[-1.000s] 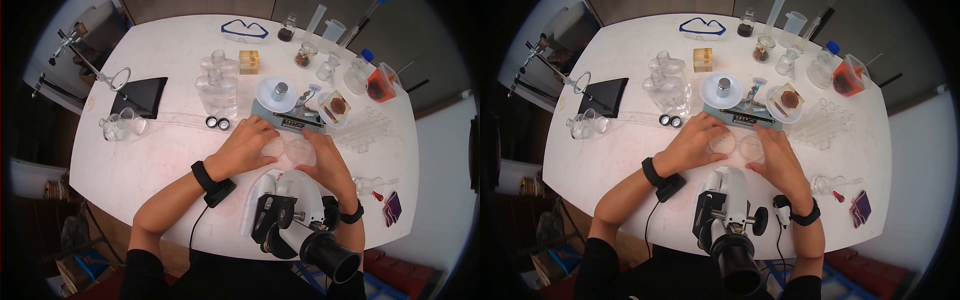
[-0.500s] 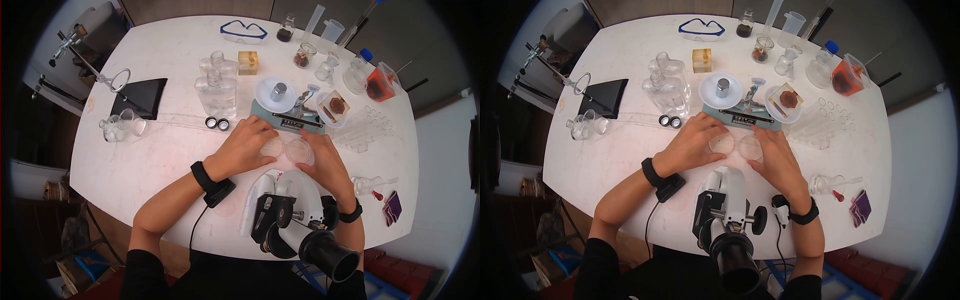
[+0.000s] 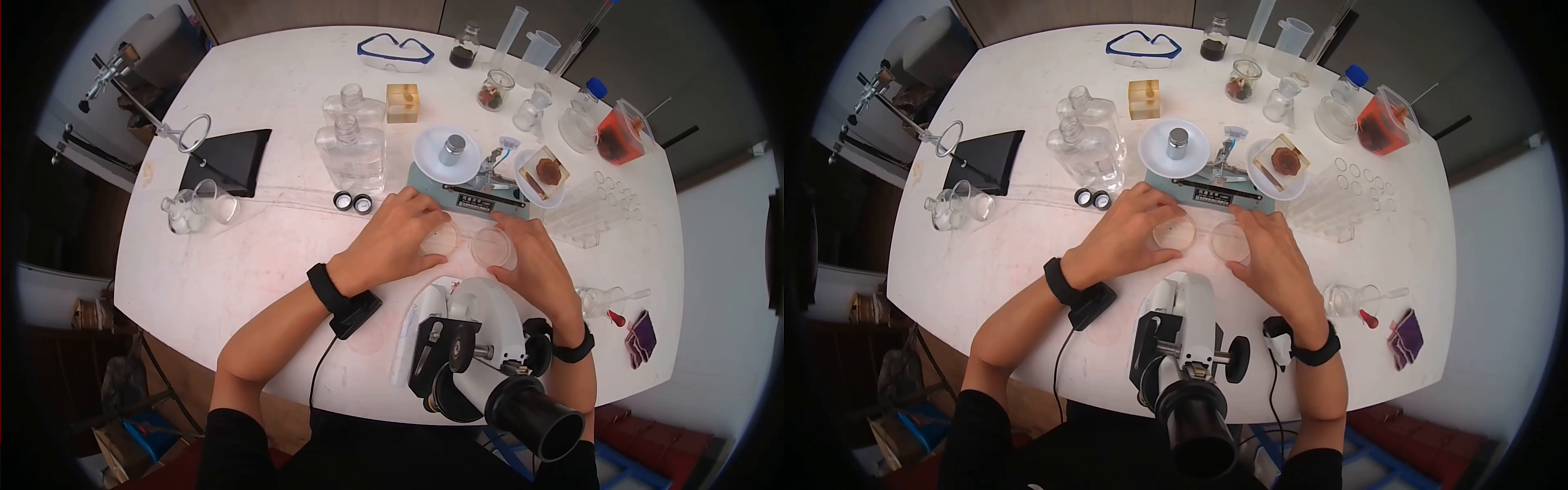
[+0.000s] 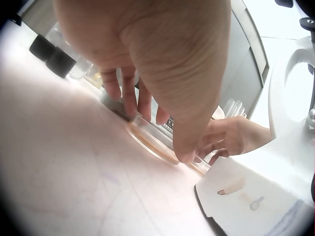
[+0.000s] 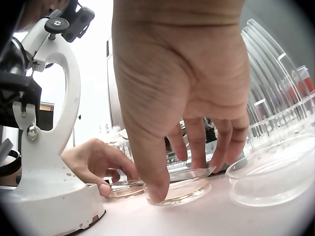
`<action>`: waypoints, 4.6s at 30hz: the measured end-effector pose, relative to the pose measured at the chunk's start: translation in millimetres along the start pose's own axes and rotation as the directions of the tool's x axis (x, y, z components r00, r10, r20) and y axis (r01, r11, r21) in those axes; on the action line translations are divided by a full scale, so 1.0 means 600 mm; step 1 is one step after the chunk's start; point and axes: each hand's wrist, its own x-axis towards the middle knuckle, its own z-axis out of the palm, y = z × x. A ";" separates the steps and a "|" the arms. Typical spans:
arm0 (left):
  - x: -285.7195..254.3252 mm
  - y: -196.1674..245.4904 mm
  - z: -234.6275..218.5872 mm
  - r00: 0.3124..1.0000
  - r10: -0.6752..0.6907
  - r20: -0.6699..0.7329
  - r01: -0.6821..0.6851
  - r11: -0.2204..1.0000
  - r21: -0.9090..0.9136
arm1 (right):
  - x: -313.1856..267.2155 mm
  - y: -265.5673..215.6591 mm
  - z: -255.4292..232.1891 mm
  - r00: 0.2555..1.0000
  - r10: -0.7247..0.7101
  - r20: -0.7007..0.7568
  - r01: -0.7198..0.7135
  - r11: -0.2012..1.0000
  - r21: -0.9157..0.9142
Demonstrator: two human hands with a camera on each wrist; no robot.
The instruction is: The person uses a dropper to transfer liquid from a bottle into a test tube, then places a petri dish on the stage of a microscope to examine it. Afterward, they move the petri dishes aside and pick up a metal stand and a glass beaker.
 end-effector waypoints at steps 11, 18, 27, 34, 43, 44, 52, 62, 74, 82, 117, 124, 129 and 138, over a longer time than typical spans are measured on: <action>0.001 0.003 -0.003 1.000 -0.011 0.016 0.011 1.000 0.005 | -0.002 0.001 -0.002 1.000 0.007 0.007 -0.007 1.000 -0.005; 0.000 0.003 -0.004 1.000 -0.017 0.026 0.017 1.000 0.010 | -0.002 0.000 -0.002 1.000 0.014 0.012 -0.013 1.000 -0.009; 0.000 0.004 -0.004 0.999 -0.019 0.031 0.019 1.000 0.014 | -0.002 -0.002 -0.005 0.999 0.027 0.034 -0.027 1.000 -0.006; 0.001 0.018 -0.017 1.000 0.005 0.021 -0.006 0.999 0.036 | -0.009 -0.013 -0.022 1.000 0.016 0.007 -0.016 1.000 -0.017; -0.013 0.067 -0.099 0.999 0.025 -0.024 -0.025 1.000 -0.005 | -0.041 -0.030 -0.085 0.989 -0.026 -0.149 0.042 0.993 0.108; -0.019 0.074 -0.110 0.999 0.010 -0.047 -0.012 0.999 -0.045 | -0.048 -0.034 -0.095 0.986 -0.046 -0.160 0.063 0.992 0.108; -0.119 0.166 -0.112 0.990 -0.018 0.141 0.101 0.787 -0.609 | -0.136 -0.091 -0.111 0.977 -0.200 0.076 0.145 0.881 0.450; -0.138 0.223 -0.068 0.977 -0.129 0.167 0.195 0.857 -0.477 | -0.194 -0.147 -0.028 0.990 -0.055 0.131 -0.052 0.719 0.693; -0.158 0.236 -0.068 0.973 -0.225 0.058 0.217 0.789 -0.574 | -0.187 -0.180 0.018 0.998 0.046 0.032 -0.054 0.619 0.784; -0.197 0.218 -0.098 0.966 -0.253 -0.047 0.180 0.795 -0.579 | -0.153 -0.216 0.050 0.996 -0.075 -0.042 0.080 0.633 0.770; -0.110 -0.130 -0.295 0.884 -0.378 -0.276 0.210 0.848 -0.487 | 0.311 -0.293 0.141 0.954 -0.282 -0.106 0.260 0.593 0.762; -0.105 -0.147 -0.299 0.901 -0.366 -0.232 0.230 0.858 -0.459 | 0.330 -0.289 0.156 0.960 -0.247 -0.135 0.263 0.619 0.740; -0.105 -0.156 -0.298 0.912 -0.347 -0.219 0.218 0.861 -0.459 | 0.328 -0.291 0.163 0.964 -0.207 -0.167 0.263 0.660 0.703; -0.149 -0.114 -0.318 0.892 -0.280 -0.356 0.233 0.957 -0.171 | 0.203 -0.309 0.095 0.963 -0.212 -0.168 0.263 0.879 0.398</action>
